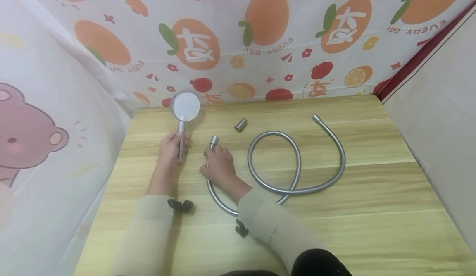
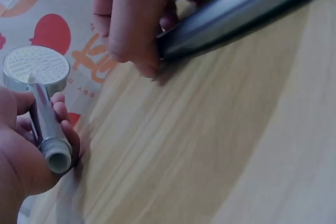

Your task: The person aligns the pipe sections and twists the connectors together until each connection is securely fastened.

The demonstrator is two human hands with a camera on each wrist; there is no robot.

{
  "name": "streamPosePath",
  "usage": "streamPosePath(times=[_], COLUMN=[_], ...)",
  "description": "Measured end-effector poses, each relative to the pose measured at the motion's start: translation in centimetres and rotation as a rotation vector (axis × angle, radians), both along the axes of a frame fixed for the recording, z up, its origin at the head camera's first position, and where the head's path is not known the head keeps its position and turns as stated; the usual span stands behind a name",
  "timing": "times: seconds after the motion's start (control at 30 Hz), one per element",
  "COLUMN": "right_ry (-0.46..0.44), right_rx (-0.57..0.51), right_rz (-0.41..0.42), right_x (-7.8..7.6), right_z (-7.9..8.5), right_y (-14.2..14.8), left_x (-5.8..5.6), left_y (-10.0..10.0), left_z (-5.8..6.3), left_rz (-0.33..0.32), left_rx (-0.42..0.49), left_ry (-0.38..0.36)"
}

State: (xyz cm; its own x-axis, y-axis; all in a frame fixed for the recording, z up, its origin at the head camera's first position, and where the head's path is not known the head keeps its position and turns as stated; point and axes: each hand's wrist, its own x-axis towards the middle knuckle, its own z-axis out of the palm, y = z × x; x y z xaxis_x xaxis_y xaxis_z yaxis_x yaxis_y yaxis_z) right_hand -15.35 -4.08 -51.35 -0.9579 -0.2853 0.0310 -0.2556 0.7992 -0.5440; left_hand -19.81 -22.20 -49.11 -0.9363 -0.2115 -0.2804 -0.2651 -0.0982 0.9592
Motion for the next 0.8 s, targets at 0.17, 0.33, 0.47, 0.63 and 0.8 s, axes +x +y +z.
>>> streamPosePath(times=[0.17,0.33,0.47,0.63,0.8], right_ry=[-0.07,-0.142,-0.203,-0.335,-0.533], right_rx=[-0.148,-0.291,-0.426,-0.711,-1.024], right_rz=[-0.024,-0.074,-0.11,-0.191,-0.315], right_x=[-0.3,-0.7,-0.9,-1.3,-1.6], right_z=[-0.1,-0.1,0.0,0.4,0.2], right_y=[0.1,-0.1,-0.4,-0.4,-0.5], left_x=[-0.6,-0.9,-0.7,-1.0,-1.6], left_y=[0.8,1.9,2.3,2.5,2.5], left_z=[-0.6,-1.1,-1.4,-2.1,-2.8], left_rz=[0.014,0.037,0.052,0.046,0.013], left_rx=[0.222,0.403,0.521,0.608,0.644], left_ry=[0.036,0.07,0.095,0.153,0.167])
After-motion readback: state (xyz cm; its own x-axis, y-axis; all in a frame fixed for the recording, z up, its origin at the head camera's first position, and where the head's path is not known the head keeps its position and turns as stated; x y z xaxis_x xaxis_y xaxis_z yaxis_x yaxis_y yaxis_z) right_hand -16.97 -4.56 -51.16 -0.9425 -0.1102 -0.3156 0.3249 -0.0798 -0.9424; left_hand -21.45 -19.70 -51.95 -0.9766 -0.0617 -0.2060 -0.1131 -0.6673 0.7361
